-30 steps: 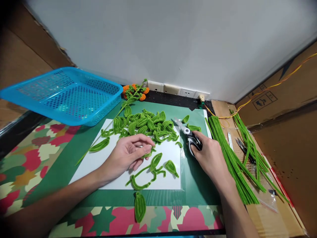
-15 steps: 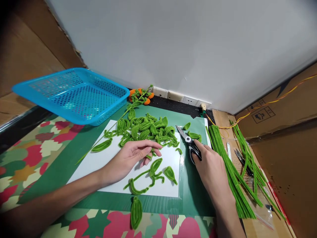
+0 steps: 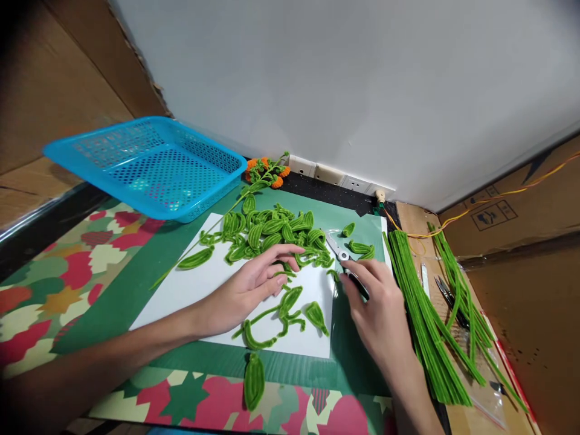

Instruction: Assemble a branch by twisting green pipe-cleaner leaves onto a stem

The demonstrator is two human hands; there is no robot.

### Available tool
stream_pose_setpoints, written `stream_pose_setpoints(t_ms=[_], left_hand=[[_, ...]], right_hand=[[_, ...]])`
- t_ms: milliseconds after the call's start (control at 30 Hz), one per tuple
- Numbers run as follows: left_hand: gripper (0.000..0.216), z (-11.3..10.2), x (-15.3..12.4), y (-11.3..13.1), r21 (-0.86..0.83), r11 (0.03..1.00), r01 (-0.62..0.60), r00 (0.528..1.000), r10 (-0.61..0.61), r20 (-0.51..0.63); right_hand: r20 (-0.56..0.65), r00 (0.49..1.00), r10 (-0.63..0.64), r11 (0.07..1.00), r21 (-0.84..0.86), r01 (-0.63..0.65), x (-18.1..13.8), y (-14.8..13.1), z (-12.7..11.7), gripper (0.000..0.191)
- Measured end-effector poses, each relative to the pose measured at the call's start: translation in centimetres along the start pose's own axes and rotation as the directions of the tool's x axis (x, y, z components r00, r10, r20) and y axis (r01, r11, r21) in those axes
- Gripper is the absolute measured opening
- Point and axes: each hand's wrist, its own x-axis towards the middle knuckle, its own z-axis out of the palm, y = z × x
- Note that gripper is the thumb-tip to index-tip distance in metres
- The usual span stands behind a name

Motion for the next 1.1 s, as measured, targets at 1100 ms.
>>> stream_pose_setpoints(t_ms=[1100], left_hand=[[0.025, 1.6, -0.4, 0.3, 0.047, 0.998, -0.043, 0.985, 0.05, -0.164]], right_hand=[[-0.028, 0.967, -0.253, 0.929, 0.271, 0.251, -1.3, -4.9, 4.0, 0.017]])
